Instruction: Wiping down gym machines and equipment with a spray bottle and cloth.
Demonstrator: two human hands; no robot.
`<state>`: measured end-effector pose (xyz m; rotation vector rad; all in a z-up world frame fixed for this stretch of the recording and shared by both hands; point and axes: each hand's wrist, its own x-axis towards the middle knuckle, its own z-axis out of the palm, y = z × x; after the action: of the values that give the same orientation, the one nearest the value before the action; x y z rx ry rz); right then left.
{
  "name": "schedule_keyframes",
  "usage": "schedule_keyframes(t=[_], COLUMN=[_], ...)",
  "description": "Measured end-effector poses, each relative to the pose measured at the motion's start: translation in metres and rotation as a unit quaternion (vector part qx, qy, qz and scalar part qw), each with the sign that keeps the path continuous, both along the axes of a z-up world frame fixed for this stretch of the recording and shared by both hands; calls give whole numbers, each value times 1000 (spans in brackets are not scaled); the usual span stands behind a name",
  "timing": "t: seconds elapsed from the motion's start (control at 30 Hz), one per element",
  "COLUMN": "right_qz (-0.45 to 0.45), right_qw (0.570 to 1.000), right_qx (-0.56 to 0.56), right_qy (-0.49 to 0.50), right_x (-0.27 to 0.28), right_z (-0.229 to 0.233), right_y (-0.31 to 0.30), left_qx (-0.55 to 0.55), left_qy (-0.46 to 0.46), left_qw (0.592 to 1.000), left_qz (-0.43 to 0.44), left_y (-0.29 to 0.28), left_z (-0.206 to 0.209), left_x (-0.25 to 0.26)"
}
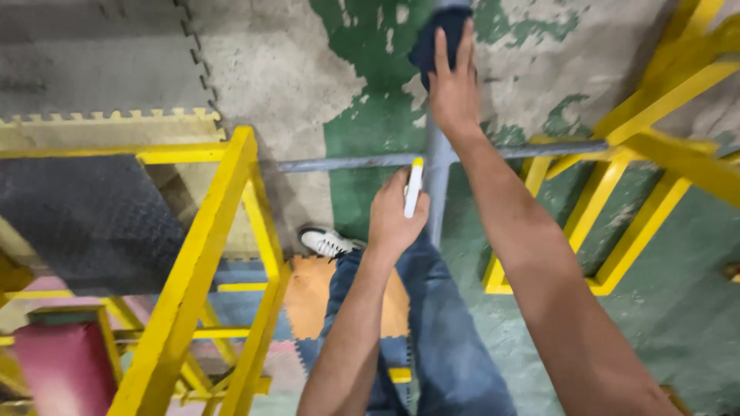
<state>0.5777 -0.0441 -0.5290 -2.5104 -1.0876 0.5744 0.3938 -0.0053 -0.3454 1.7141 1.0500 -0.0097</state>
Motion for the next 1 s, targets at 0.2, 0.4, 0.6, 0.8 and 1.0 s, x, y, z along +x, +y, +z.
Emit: schedule_keyframes(t=[0.2, 0.4, 0.6, 0.8, 1.0], right_qz=[178, 306, 221, 57, -90], right_qw=[973, 927, 957, 996, 981], right_qx=[-94, -217, -189, 14, -101], right_qy=[-113, -18, 1, -73, 139], right_x=[6, -51, 15, 65, -39], right_z=[-5, 21, 53, 20, 12], right_y=[-12, -75, 10, 76, -16], left_qx=[19, -51, -7, -58, -35], left_qy=[-11, -25, -40, 14, 3], left_qw=[1000, 998, 999, 998, 999], left_qz=[5, 33, 6, 24, -7], left_y=[6, 17, 32, 82, 98], left_z=[7, 20, -1, -1, -18], left_x=[23, 47, 57, 74, 78])
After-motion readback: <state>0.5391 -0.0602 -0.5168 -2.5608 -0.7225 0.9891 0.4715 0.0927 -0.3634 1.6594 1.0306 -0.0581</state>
